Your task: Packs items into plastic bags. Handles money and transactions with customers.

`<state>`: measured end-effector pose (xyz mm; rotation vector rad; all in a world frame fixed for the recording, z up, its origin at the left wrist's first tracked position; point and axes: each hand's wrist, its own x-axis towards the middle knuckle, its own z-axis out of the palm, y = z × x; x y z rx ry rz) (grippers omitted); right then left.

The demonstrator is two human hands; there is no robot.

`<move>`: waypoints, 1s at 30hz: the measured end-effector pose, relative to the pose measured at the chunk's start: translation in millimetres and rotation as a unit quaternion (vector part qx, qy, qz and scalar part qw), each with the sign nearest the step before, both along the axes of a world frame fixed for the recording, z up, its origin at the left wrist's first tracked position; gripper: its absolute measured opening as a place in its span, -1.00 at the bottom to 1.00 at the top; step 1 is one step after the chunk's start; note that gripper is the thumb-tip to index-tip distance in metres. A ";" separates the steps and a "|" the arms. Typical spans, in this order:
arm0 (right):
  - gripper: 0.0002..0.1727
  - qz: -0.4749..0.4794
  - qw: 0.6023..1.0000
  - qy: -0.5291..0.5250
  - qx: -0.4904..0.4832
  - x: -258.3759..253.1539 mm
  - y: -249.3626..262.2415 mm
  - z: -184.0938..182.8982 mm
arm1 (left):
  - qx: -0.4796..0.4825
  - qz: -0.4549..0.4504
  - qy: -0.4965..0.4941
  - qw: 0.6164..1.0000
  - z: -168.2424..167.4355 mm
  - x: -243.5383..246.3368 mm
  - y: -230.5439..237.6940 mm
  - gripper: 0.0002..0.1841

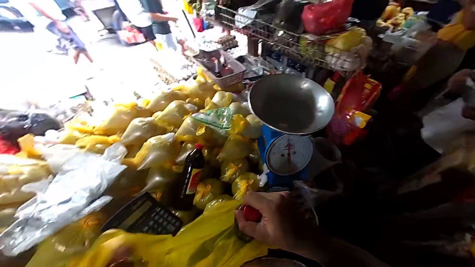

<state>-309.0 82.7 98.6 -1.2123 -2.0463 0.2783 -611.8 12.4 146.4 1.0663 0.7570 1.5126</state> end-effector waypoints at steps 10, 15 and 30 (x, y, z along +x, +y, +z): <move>-0.69 0.046 0.996 -0.060 0.037 -17.3 -14.9 -63.5 | -0.019 0.080 0.010 0.997 -57.9 -37.4 -27.7 -0.57; -0.71 0.097 0.994 -0.046 0.035 -22.3 -25.3 -86.2 | 0.007 0.077 -0.012 0.997 -66.1 -34.4 -33.8 -0.53; -0.67 0.065 0.998 -0.013 0.004 -47.2 -0.1 -56.5 | 0.059 0.114 0.029 0.991 -69.3 -60.5 -26.6 -0.32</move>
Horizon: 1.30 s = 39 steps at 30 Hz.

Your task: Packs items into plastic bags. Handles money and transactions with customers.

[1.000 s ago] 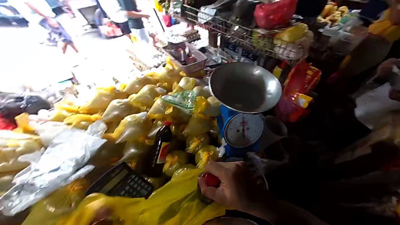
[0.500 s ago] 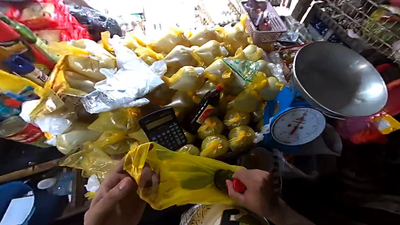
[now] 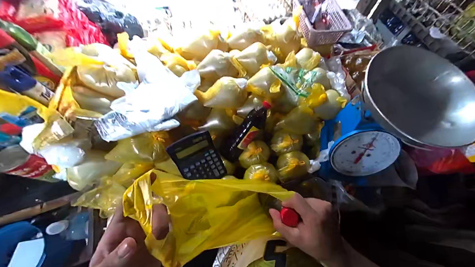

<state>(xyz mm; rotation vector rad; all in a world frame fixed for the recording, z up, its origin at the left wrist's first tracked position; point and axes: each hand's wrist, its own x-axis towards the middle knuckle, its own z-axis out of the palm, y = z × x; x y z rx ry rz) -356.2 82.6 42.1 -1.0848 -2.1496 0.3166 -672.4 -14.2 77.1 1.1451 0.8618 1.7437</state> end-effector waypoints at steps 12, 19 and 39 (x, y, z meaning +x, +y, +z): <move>-0.43 0.073 0.957 -0.041 -0.277 -9.1 130.5 56.9 | 0.029 -0.001 -0.066 0.997 1.6 -11.8 45.9 -0.52; -0.11 -0.149 0.913 -0.142 -0.352 -94.1 303.5 -39.7 | -0.009 -0.015 -0.082 0.996 0.4 -3.7 36.3 -0.53; -0.62 0.126 0.986 0.070 0.089 6.5 34.2 198.2 | -0.153 -0.068 -0.047 0.985 19.2 5.0 53.5 -0.51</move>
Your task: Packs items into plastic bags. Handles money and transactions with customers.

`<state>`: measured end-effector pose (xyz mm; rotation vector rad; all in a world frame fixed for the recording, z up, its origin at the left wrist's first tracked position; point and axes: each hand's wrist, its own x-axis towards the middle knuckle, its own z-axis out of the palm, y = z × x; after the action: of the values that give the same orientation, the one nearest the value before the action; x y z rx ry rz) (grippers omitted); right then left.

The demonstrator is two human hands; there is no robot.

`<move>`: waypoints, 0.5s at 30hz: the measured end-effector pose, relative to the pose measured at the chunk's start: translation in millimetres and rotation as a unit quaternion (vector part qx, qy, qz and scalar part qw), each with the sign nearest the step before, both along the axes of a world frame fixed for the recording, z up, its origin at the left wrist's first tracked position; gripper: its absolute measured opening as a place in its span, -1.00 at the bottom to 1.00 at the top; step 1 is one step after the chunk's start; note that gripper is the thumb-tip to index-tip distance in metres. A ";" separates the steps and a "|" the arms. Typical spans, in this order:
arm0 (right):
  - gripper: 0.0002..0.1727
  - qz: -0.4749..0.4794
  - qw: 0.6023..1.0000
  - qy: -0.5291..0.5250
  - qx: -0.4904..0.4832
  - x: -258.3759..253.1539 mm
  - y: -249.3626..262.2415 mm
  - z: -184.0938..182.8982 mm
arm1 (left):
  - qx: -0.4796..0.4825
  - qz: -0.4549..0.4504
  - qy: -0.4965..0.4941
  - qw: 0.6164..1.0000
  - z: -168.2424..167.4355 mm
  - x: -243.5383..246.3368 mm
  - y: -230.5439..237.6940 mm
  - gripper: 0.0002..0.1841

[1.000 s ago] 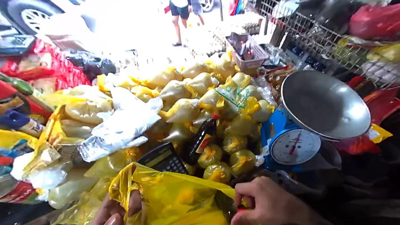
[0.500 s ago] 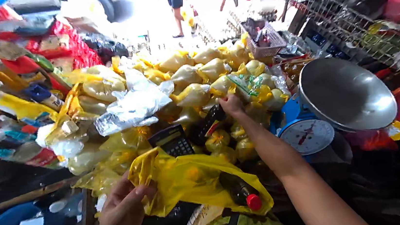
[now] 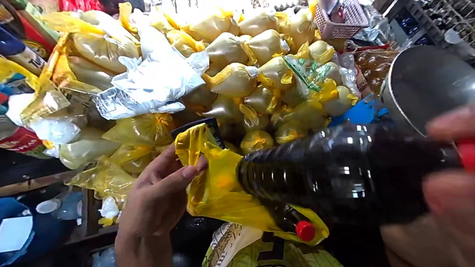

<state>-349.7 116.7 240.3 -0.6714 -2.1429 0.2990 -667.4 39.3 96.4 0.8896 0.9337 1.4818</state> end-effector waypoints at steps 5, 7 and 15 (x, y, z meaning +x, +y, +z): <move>-0.68 0.089 0.995 -0.046 -0.025 -19.4 -25.3 -47.1 | 0.050 -0.050 0.025 0.997 3.6 6.0 3.2 -0.56; -0.69 0.107 0.990 -0.078 -0.043 -37.4 -28.2 -83.4 | 0.108 -0.081 0.041 0.990 2.8 3.3 -0.3 -0.62; -0.83 0.114 0.959 -0.248 -0.075 -57.7 -49.3 -165.2 | 0.099 0.022 0.069 0.992 -11.0 -18.8 -7.2 -0.71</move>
<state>-407.4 67.4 75.1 -0.6314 -2.7088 0.4582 -686.2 32.0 85.3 1.1347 0.9222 1.5850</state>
